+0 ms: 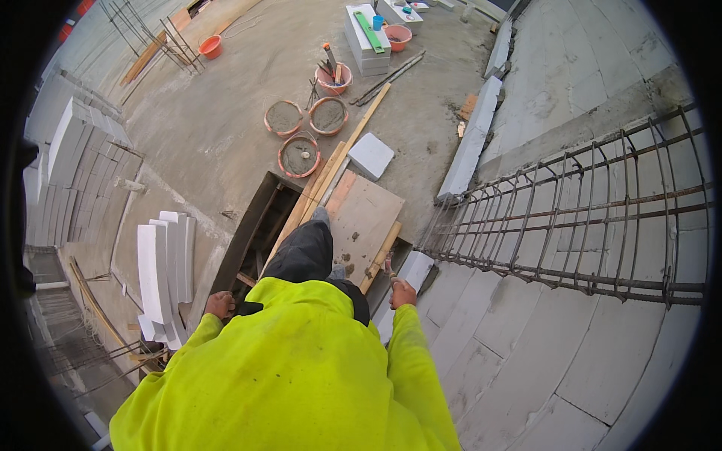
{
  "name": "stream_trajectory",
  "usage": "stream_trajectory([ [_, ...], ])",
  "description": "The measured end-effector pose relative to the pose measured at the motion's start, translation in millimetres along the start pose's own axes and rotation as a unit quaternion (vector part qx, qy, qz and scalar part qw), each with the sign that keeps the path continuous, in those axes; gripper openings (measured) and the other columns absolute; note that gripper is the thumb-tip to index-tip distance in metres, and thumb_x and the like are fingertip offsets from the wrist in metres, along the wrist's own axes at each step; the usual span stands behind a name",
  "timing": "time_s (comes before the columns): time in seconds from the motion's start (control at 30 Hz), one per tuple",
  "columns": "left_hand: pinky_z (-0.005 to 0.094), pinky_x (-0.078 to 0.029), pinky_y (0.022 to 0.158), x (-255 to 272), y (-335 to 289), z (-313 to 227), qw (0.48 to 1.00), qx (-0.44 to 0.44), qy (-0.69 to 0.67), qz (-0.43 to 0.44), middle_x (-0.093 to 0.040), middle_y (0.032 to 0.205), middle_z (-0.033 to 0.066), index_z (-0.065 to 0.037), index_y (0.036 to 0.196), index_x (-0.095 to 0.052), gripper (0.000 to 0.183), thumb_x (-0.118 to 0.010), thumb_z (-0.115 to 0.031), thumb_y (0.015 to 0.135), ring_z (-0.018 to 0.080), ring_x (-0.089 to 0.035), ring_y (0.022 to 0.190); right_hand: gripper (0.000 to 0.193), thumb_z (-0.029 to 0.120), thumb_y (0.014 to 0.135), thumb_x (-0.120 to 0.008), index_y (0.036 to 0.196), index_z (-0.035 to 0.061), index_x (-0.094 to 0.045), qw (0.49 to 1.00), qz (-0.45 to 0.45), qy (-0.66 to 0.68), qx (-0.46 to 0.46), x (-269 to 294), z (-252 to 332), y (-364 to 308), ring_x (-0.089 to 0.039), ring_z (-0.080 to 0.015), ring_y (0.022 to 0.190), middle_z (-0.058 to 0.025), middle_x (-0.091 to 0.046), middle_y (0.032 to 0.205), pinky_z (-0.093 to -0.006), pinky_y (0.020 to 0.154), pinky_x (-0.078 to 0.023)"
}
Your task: The person secures a white wire mesh to a white block wall using nails and a hammer, then applies mortar from a bucket with a trowel along the base of the wall. The person works on scaffolding, repeatedly hammering nails and spreading mortar in a linear section.
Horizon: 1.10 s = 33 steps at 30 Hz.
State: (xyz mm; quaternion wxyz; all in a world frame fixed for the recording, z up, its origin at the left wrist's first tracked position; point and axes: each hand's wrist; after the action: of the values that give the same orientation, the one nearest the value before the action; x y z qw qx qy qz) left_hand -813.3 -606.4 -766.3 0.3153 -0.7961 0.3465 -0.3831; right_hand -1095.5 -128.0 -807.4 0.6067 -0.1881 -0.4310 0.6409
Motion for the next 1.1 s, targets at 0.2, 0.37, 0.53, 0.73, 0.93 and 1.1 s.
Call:
stream_trajectory([
  [0.2, 0.0275, -0.046, 0.051, -31, 81, -61, 0.998, -0.003, 0.033, 0.054, -0.067, 0.077, 0.0039, 0.000, 0.110, -0.070, 0.032, -0.059, -0.019, 0.087, 0.0123, -0.062, 0.062, 0.029, 0.025, 0.095, -0.049, 0.108, 0.0120, -0.070, 0.998, -0.006, 0.056, -0.038, -9, 78, 41, -0.052, -0.0138, 0.047, -0.0056, -0.056, 0.064, -0.0311, 0.039, -0.043],
  [0.37, 0.0296, -0.048, 0.050, -70, 152, -129, 0.996, -0.017, -0.049, 0.070, -0.070, 0.078, 0.0063, 0.002, 0.108, -0.070, 0.032, -0.058, -0.018, 0.087, 0.0139, -0.067, 0.067, 0.027, 0.028, 0.095, -0.051, 0.110, 0.0156, -0.070, 0.999, 0.011, 0.012, -0.029, -27, 171, 101, -0.054, -0.0143, 0.049, -0.0062, -0.060, 0.070, -0.0310, 0.043, -0.046],
  [0.53, 0.0289, -0.048, 0.049, -77, 173, -190, 0.999, -0.002, -0.033, 0.040, -0.071, 0.079, 0.0083, 0.000, 0.104, -0.073, 0.030, -0.057, -0.016, 0.085, 0.0141, -0.067, 0.067, 0.029, 0.025, 0.095, -0.049, 0.111, 0.0138, -0.069, 0.999, 0.022, -0.016, -0.025, -35, 285, 166, -0.051, -0.0138, 0.047, -0.0069, -0.057, 0.070, -0.0311, 0.041, -0.044],
  [0.73, 0.0276, -0.047, 0.048, -76, 198, -261, 1.000, 0.010, -0.017, 0.011, -0.069, 0.081, 0.0076, 0.001, 0.109, -0.070, 0.032, -0.055, -0.015, 0.086, 0.0146, -0.065, 0.065, 0.029, 0.023, 0.094, -0.053, 0.116, 0.0128, -0.069, 0.999, 0.002, 0.018, 0.026, -56, 392, 223, -0.053, -0.0138, 0.049, -0.0059, -0.058, 0.071, -0.0306, 0.042, -0.045],
  [0.93, 0.0259, -0.046, 0.046, -95, 228, -295, 0.993, 0.006, -0.108, -0.045, -0.069, 0.088, 0.0068, 0.003, 0.118, -0.064, 0.036, -0.054, -0.014, 0.088, 0.0141, -0.064, 0.065, 0.029, 0.023, 0.096, -0.049, 0.115, 0.0129, -0.069, 0.998, 0.040, 0.040, 0.038, -76, 481, 293, -0.053, -0.0138, 0.050, -0.0065, -0.060, 0.073, -0.0305, 0.042, -0.046],
  [1.1, 0.0271, -0.043, 0.045, -154, 212, -225, 0.960, 0.095, -0.218, -0.146, -0.065, 0.084, 0.0039, -0.002, 0.124, -0.060, 0.035, -0.052, -0.014, 0.092, 0.0111, -0.059, 0.062, 0.030, 0.026, 0.095, -0.050, 0.114, 0.0146, -0.070, 0.994, 0.101, -0.047, 0.005, -90, 536, 401, -0.054, -0.0134, 0.051, -0.0061, -0.061, 0.073, -0.0310, 0.043, -0.047],
])
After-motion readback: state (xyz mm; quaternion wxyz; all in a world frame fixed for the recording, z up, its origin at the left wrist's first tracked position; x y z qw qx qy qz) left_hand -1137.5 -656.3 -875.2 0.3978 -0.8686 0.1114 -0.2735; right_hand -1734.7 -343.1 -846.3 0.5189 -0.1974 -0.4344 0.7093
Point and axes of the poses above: each hand's wrist, its own y-axis towards the middle knuckle, its own x-axis out of the back of the hand, z = x × y
